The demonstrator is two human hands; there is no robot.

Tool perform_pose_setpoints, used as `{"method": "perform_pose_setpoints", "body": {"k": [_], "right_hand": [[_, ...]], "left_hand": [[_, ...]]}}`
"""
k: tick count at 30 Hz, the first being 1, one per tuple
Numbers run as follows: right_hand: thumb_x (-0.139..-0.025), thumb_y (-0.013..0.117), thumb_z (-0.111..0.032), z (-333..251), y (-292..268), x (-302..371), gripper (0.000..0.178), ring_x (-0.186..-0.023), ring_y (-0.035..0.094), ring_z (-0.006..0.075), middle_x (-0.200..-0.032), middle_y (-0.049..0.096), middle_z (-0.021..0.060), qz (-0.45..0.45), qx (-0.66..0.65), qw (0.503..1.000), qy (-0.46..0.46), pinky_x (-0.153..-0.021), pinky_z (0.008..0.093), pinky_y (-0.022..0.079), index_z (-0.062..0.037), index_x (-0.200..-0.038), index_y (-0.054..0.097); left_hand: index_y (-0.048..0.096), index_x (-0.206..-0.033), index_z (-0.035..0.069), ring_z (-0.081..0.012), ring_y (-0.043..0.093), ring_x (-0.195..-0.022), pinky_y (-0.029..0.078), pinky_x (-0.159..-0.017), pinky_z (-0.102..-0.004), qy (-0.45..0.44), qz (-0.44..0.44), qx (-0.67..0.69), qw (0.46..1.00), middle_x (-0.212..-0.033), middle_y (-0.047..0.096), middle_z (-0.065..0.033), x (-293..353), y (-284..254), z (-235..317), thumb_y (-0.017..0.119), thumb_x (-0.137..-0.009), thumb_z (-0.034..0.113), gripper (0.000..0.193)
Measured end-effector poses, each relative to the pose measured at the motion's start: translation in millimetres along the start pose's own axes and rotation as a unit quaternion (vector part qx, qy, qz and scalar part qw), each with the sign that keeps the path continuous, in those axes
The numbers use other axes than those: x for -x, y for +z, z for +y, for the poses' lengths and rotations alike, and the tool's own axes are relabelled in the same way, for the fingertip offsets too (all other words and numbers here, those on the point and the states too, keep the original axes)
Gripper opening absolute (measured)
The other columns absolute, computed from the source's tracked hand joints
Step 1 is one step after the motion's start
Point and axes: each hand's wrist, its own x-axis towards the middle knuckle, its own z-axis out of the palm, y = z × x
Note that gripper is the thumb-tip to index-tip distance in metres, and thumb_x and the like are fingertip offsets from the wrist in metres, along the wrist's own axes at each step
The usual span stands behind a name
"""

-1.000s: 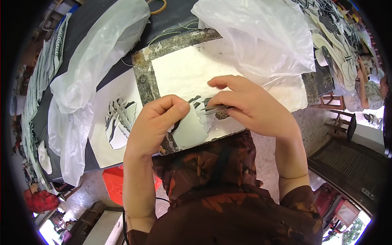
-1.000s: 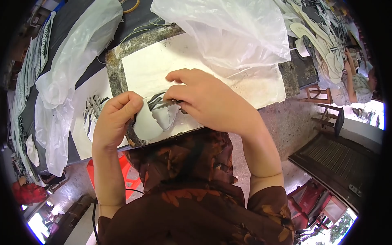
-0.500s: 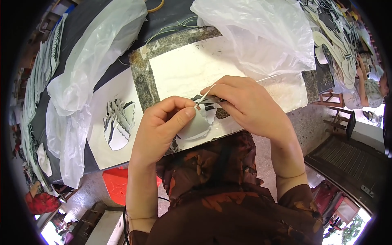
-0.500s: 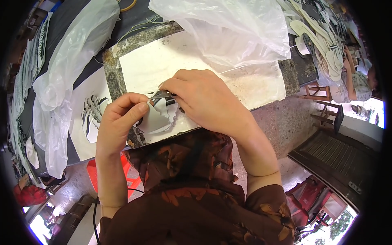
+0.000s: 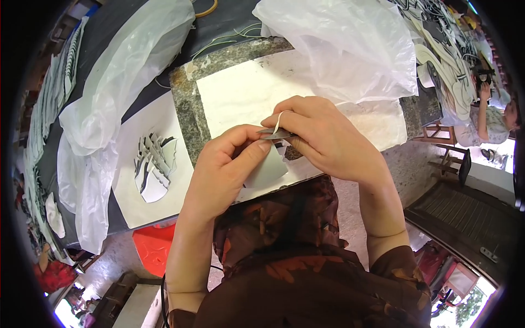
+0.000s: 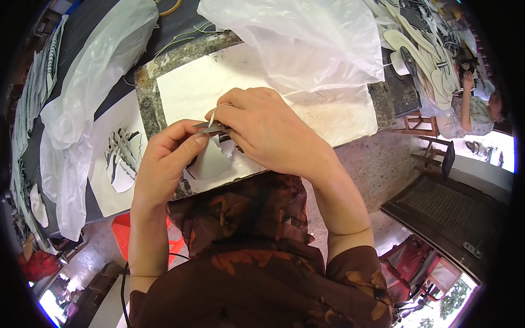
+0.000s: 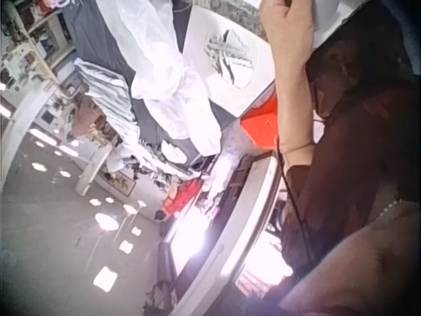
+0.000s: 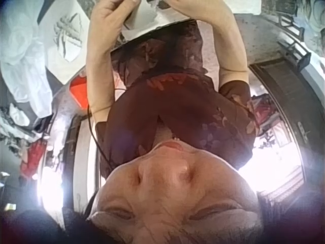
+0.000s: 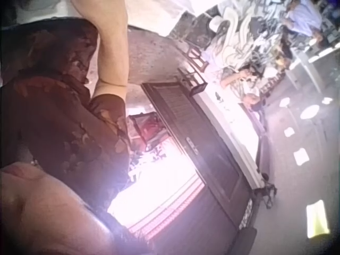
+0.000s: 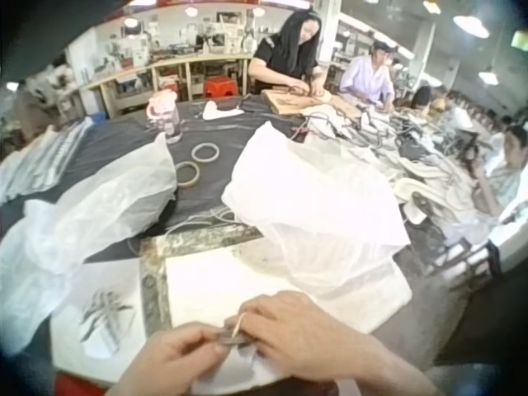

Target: The recorder is manually assembling and preparing shoe upper components, using a small tool to guide and align the edges.

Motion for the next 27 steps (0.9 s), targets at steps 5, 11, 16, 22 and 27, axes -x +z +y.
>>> {"method": "perform_pose_setpoints", "body": {"k": [5,11,16,22,27], "right_hand": [[-0.093,0.060,-0.010,-11.9,-9.6,-1.9,0.024,-0.098,0.064,0.0386,-0.102,0.068,0.0172,-0.131,-0.065,0.980,0.132,-0.083,0.0424,0.051,-0.0012,-0.114,0.067],[-0.103,0.055,-0.028,-1.4,-13.6,2.2,0.030,-0.090,0.065,0.0344,-0.093,0.067,0.0155,-0.119,-0.213,0.963,0.118,-0.082,0.0411,0.051,-0.0016,-0.108,0.067],[-0.111,0.050,-0.030,2.2,-18.3,-0.9,0.040,-0.093,0.056,0.0147,-0.101,0.065,0.0072,-0.158,-0.338,0.907,0.196,-0.085,0.0307,0.048,0.0054,-0.120,0.066],[-0.110,0.053,-0.027,4.0,-20.0,-4.3,0.032,-0.090,0.055,0.0130,-0.094,0.064,0.0041,-0.177,-0.343,0.897,0.217,-0.082,0.0286,0.047,0.0024,-0.107,0.067],[-0.109,0.054,-0.027,-0.5,-14.5,-5.2,0.031,-0.087,0.055,0.0124,-0.092,0.063,0.0030,-0.141,-0.351,0.895,0.238,-0.079,0.0284,0.046,0.0013,-0.105,0.066]], "left_hand": [[0.070,-0.108,0.000,-0.0008,0.044,-0.074,0.035,-0.064,-0.0192,0.005,-0.002,0.007,1.000,-0.081,0.055,0.0090,-1.9,1.6,0.7,0.064,-0.103,0.013,0.015],[0.071,-0.111,0.000,-0.0018,0.048,-0.078,0.039,-0.068,-0.0192,0.014,-0.006,0.029,0.999,-0.086,0.060,0.0077,-3.6,3.7,3.1,0.065,-0.103,0.013,0.017],[0.071,-0.111,-0.001,-0.0026,0.050,-0.078,0.040,-0.068,-0.0197,0.023,-0.010,-0.012,1.000,-0.087,0.062,0.0062,-3.9,2.8,4.9,0.065,-0.102,0.013,0.017],[0.071,-0.109,0.000,-0.0024,0.048,-0.076,0.039,-0.066,-0.0200,0.031,-0.004,-0.028,0.999,-0.085,0.060,0.0069,-4.5,2.9,2.3,0.065,-0.103,0.014,0.017],[0.071,-0.109,0.000,-0.0021,0.048,-0.075,0.038,-0.065,-0.0203,0.028,-0.005,-0.001,1.000,-0.084,0.059,0.0073,-4.0,0.4,2.8,0.065,-0.103,0.015,0.017]]}}
